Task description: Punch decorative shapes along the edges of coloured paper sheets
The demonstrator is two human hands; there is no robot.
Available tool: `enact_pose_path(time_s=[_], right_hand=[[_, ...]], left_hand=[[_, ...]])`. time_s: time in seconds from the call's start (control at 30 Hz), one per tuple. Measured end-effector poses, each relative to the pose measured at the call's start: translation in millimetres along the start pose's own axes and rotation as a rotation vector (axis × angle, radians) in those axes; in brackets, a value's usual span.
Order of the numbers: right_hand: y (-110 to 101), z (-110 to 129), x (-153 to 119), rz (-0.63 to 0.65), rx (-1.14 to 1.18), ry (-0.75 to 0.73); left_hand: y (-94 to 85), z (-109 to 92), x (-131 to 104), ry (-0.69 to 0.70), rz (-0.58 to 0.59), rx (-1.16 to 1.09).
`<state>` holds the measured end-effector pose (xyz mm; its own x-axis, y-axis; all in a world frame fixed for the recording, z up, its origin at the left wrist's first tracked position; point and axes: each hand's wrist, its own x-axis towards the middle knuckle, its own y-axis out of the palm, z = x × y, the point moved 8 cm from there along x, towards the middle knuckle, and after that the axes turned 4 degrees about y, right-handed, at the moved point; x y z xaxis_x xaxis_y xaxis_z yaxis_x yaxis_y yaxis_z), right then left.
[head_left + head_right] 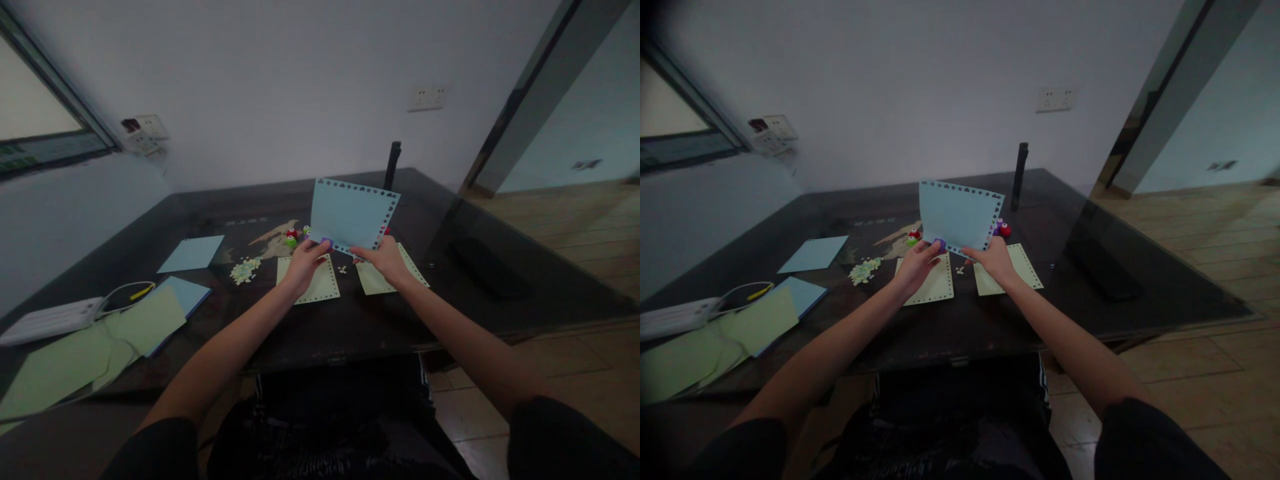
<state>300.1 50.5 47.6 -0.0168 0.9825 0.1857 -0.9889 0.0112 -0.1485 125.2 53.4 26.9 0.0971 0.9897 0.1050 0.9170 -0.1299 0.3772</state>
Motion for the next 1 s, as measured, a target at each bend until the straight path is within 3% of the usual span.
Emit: enact_pose_path(time_s=[0.33, 0.63, 1.0], right_hand=[[-21.1, 2.3, -17.1, -0.058, -0.118, 0.061], [-20.6, -11.0, -19.7, -0.058, -0.105, 0.059], [-21.8, -10.9, -21.9, -0.064, -0.120, 0.053]], left_hand=[[16.0, 2.5, -7.2, -0.004, 0.026, -0.018], [15.0, 8.6, -12.6, -0.013, -0.010, -0.015], [13.7, 10.3, -14.0, -0.014, -0.001, 0.042]])
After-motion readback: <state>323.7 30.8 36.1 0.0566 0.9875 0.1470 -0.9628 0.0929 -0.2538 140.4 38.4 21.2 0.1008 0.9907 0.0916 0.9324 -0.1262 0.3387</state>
